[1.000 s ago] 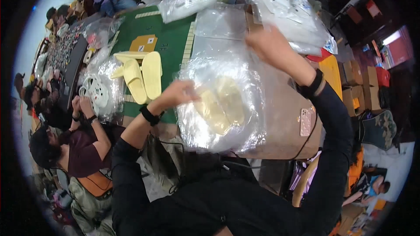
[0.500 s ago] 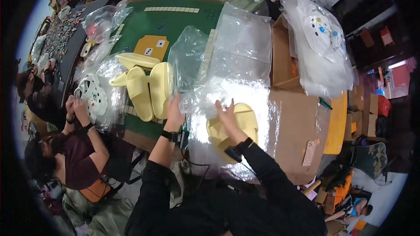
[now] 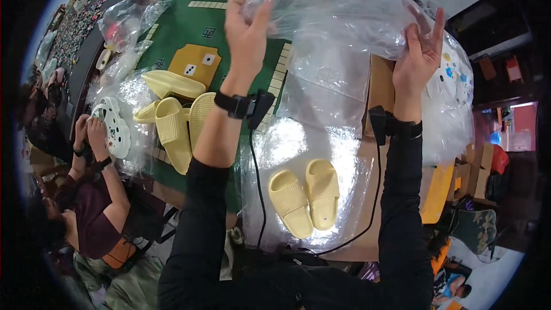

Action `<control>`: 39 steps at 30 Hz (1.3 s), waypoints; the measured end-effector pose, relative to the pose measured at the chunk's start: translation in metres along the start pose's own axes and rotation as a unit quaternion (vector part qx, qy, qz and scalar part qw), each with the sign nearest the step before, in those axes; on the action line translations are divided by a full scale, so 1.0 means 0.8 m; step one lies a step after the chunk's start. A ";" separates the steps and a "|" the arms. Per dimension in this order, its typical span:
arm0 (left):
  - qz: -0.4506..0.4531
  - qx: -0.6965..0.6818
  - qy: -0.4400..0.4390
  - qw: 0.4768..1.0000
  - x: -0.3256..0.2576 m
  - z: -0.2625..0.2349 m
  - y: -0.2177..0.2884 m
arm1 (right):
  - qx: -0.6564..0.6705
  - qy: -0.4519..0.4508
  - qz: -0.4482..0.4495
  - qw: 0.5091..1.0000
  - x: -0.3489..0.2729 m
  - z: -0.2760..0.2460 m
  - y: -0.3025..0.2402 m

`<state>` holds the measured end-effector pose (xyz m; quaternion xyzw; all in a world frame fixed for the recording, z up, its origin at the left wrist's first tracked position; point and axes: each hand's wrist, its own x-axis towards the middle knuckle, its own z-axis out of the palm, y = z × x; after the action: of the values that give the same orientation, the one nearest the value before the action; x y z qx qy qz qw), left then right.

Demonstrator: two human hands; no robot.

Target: The recorder is packing various pairs of footwear (clogs and slides) into individual plastic bags at a communal packing table.

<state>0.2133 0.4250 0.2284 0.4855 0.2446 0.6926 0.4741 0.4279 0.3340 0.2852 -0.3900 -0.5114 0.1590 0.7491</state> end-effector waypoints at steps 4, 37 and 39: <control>-0.120 0.091 -0.011 0.988 0.006 -0.039 -0.108 | -0.075 0.059 0.093 0.991 -0.029 -0.035 0.102; -0.111 0.764 -0.367 0.519 -0.201 -0.156 -0.209 | -0.649 -0.398 0.083 0.643 -0.161 -0.104 0.321; -0.116 0.762 -0.366 0.521 -0.199 -0.160 -0.212 | -0.663 -0.352 0.106 0.652 -0.144 -0.079 0.283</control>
<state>0.1813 0.3712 -0.0299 0.8395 0.5383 -0.0577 0.0469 0.4719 0.3802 0.0312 -0.7492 -0.6612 -0.0190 0.0335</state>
